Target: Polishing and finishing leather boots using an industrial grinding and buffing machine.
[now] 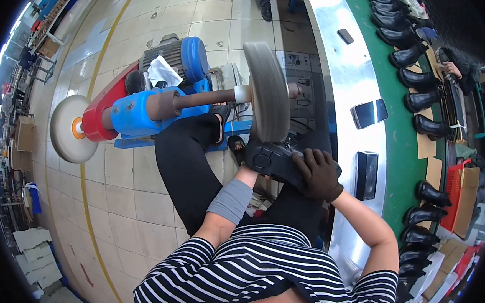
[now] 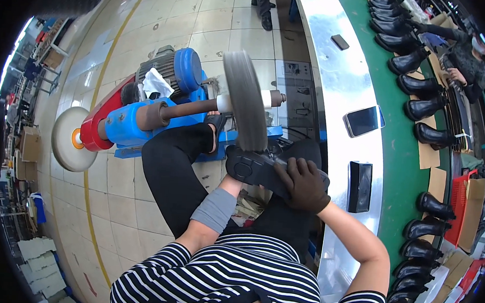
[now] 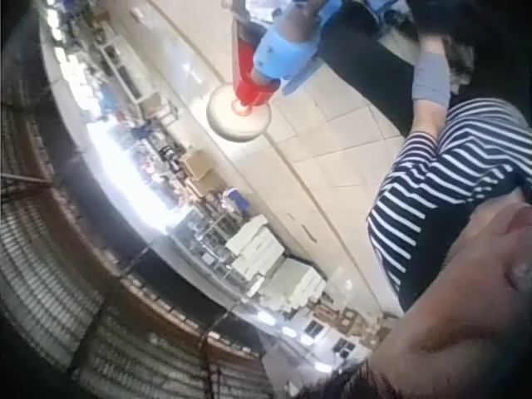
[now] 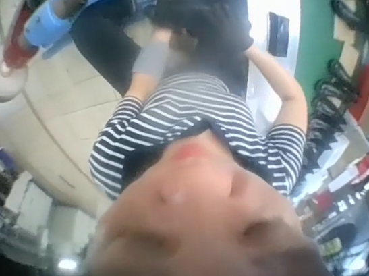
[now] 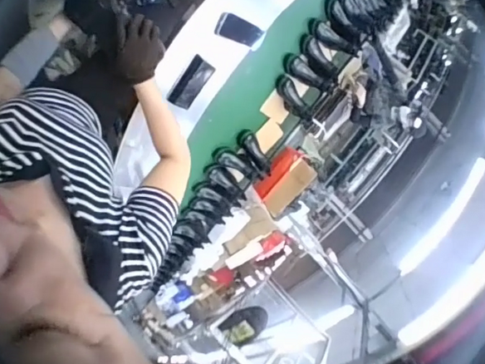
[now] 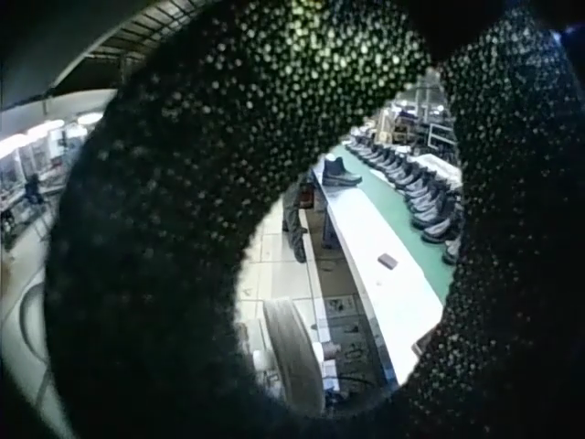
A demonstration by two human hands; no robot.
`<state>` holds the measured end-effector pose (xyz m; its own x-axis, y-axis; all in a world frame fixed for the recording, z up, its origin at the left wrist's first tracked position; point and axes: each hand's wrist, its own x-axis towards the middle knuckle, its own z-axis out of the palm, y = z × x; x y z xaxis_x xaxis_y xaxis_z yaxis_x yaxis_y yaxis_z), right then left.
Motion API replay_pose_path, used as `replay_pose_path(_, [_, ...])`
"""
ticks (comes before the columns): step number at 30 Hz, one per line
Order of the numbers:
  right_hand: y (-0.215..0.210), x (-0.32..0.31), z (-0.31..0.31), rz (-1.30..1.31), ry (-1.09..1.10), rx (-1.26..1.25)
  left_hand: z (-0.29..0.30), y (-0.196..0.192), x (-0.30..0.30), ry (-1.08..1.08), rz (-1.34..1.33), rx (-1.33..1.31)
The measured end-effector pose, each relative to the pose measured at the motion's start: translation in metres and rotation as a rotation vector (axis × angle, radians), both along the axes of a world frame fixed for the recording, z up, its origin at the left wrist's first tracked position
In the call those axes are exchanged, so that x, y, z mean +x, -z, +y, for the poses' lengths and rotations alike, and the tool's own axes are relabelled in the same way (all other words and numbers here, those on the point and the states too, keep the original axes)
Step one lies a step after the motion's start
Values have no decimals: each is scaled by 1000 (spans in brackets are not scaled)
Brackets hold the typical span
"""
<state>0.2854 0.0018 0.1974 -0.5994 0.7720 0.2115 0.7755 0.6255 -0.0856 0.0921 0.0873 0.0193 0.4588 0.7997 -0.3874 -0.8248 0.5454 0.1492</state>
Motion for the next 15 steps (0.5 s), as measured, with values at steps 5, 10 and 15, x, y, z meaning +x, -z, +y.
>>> replay_pose_path(5, [-3,0,36,-111,-168,-42,6,21,-13,-110,-25,80])
replay_pose_path(10, [1,-14,51,-54,-220,-59,6,33,-33,-209,-27,131])
replay_pose_path(15, [8,-24,50,-61,-243,16,5,34,-40,-251,-50,166])
